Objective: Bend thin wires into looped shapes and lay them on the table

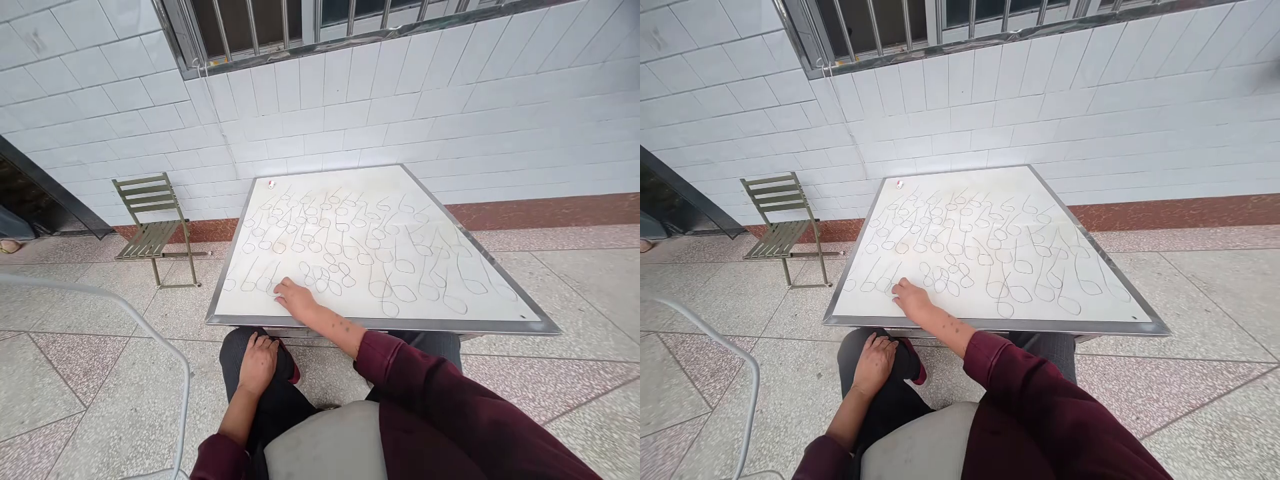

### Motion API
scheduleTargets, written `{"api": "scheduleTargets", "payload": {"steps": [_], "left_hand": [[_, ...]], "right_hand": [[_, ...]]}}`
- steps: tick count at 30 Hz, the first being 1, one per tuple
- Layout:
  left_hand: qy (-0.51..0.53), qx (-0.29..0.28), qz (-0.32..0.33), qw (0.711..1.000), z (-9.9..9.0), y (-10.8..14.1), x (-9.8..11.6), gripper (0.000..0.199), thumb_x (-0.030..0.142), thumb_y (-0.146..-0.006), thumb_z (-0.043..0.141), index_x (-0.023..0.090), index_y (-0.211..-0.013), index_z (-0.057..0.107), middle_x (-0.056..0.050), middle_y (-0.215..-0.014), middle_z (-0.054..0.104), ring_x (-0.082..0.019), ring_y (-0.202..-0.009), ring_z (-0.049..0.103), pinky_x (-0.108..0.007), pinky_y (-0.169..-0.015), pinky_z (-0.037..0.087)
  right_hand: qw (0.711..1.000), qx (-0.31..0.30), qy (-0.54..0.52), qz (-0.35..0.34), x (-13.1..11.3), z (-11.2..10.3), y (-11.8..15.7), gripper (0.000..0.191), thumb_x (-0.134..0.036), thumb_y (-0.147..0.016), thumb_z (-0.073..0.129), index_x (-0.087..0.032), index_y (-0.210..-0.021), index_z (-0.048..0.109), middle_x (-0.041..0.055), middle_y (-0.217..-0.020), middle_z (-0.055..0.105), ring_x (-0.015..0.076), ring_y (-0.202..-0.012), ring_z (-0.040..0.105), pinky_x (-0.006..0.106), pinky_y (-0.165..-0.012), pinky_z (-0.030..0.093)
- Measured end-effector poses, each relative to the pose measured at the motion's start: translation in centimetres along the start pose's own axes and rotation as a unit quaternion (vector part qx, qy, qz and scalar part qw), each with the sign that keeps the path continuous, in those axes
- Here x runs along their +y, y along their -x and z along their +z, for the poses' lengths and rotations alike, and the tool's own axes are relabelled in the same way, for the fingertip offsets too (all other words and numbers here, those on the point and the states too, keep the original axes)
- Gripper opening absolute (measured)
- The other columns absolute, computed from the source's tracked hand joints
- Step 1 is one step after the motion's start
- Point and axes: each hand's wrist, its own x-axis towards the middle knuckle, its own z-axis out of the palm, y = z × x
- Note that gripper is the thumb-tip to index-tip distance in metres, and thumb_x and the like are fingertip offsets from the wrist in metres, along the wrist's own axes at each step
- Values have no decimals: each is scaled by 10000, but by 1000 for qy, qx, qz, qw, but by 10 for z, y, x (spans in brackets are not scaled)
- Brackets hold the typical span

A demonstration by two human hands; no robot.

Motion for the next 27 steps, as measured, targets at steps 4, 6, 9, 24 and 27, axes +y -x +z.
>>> {"api": "scheduleTargets", "payload": {"steps": [4,6,9,24,27], "left_hand": [[57,13,-26,998,-3,-2,6,288,175,-805,532,202,-1001,741,-143,-987,712,-310,-1092,575,-498,-1122,198],[92,24,-47,994,-4,-2,10,253,201,-789,564,223,-957,752,-125,-941,722,-303,-1050,597,-501,-1128,185],[158,39,-83,983,-5,-1,18,201,271,-789,598,262,-907,760,-98,-911,735,-280,-944,643,-501,-1106,244],[624,113,-235,737,-58,-14,122,371,393,-791,683,142,-1065,678,-108,-957,715,-130,-742,602,-221,-618,418],[609,120,-234,748,-59,-11,131,322,331,-755,722,148,-1018,690,-83,-874,722,-115,-689,581,-215,-602,404]], "right_hand": [[1000,-4,8,-1,0,7,-8,165,-211,-958,459,-183,-976,621,62,-1033,569,143,-755,579,232,-576,433],[1000,8,5,0,1,4,-4,175,-206,-965,437,-179,-966,610,67,-1038,563,141,-754,568,234,-586,430],[999,39,-6,10,4,-8,8,189,-205,-979,396,-179,-1021,578,73,-1098,540,129,-765,560,235,-630,443],[961,64,-46,-265,-10,-57,136,322,-145,-985,278,-174,-1007,598,81,-1042,609,177,-937,553,317,-848,496],[967,41,-18,-250,-4,-60,146,297,-121,-971,309,-159,-1002,602,93,-1015,610,191,-907,558,335,-804,512]]}}
